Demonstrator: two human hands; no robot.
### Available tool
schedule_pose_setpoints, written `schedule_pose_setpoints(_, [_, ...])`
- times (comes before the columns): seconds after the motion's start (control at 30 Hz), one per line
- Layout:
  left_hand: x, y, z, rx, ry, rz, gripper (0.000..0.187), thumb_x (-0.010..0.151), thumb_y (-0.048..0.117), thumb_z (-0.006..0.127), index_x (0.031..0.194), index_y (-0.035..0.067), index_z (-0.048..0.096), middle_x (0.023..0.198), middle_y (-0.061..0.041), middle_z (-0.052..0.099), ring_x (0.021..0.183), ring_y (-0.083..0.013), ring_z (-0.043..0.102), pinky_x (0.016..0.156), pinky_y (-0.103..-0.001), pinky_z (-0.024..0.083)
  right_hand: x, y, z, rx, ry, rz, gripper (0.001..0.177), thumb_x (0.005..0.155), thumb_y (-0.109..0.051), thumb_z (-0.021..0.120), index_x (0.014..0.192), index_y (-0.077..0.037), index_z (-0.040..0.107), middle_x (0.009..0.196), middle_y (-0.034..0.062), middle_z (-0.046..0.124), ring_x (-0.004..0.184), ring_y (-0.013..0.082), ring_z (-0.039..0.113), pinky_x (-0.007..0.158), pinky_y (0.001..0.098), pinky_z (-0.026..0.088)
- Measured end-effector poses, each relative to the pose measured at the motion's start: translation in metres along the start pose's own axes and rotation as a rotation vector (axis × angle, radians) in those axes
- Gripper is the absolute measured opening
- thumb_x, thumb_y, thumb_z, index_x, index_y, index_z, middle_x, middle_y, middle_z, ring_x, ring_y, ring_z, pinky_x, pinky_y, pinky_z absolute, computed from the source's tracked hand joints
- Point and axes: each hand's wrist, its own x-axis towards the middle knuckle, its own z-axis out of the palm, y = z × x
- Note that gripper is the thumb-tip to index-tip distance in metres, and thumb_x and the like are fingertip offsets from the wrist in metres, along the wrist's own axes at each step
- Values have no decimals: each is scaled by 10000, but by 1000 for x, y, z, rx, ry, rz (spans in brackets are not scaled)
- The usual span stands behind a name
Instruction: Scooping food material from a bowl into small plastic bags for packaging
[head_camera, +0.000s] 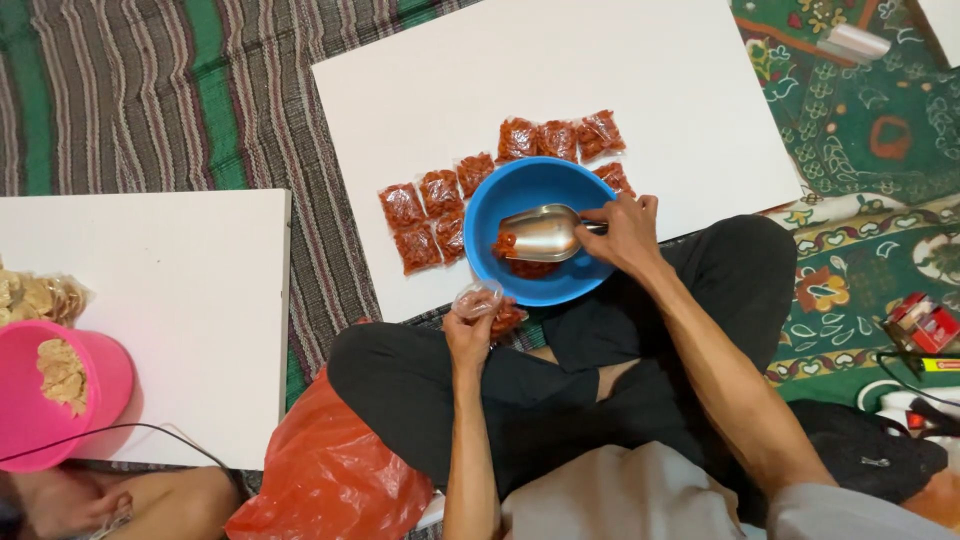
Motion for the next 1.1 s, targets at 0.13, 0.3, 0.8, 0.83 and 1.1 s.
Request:
schedule_pose_setpoints(0.13, [6, -24, 3, 75, -15, -14, 153, 753, 250, 907, 822, 160, 805, 756, -74, 781, 766, -151, 731, 770, -313, 558, -4, 14, -16, 83, 11, 73, 259, 841, -516, 687, 996, -349, 809, 772, 94, 696, 959, 291, 641, 1008, 478, 330])
schedule_pose_setpoints(0.3, [6, 29, 12, -199, -135, -20, 101, 836, 198, 847, 837, 123, 779, 786, -97, 790, 746, -154, 746, 780, -319, 581, -7, 22, -44, 67, 78, 66, 234, 941, -500, 684, 985, -306, 807, 725, 82, 668, 919, 296, 634, 998, 475, 315])
schedule_pose_setpoints(0.8, [22, -39, 1, 197, -128, -114, 258, 807, 348, 890, 945, 142, 818, 898, -117, 793, 956, -277, 739, 883, -406, 547, -15, 29, -31, 29, 28, 144, 289, 913, -507, 671, 1040, -283, 803, 851, 110, 743, 972, 316, 631, 1039, 541, 311])
schedule_pose_setpoints(0.83, [22, -37, 0, 200, -123, -112, 255, 810, 357, 889, 938, 147, 820, 892, -100, 797, 945, -252, 739, 879, -389, 546, -16, 28, -33, 27, 48, 138, 253, 906, -475, 680, 1028, -290, 803, 835, 102, 738, 959, 312, 627, 1037, 533, 314])
schedule_pose_setpoints(1.1, [18, -32, 0, 161, -106, -98, 285, 766, 327, 913, 944, 126, 819, 904, -121, 799, 939, -241, 738, 861, -392, 556, -20, 34, -30, 81, 45, 143, 247, 903, -483, 676, 1020, -300, 794, 813, 99, 722, 945, 322, 614, 1046, 542, 315])
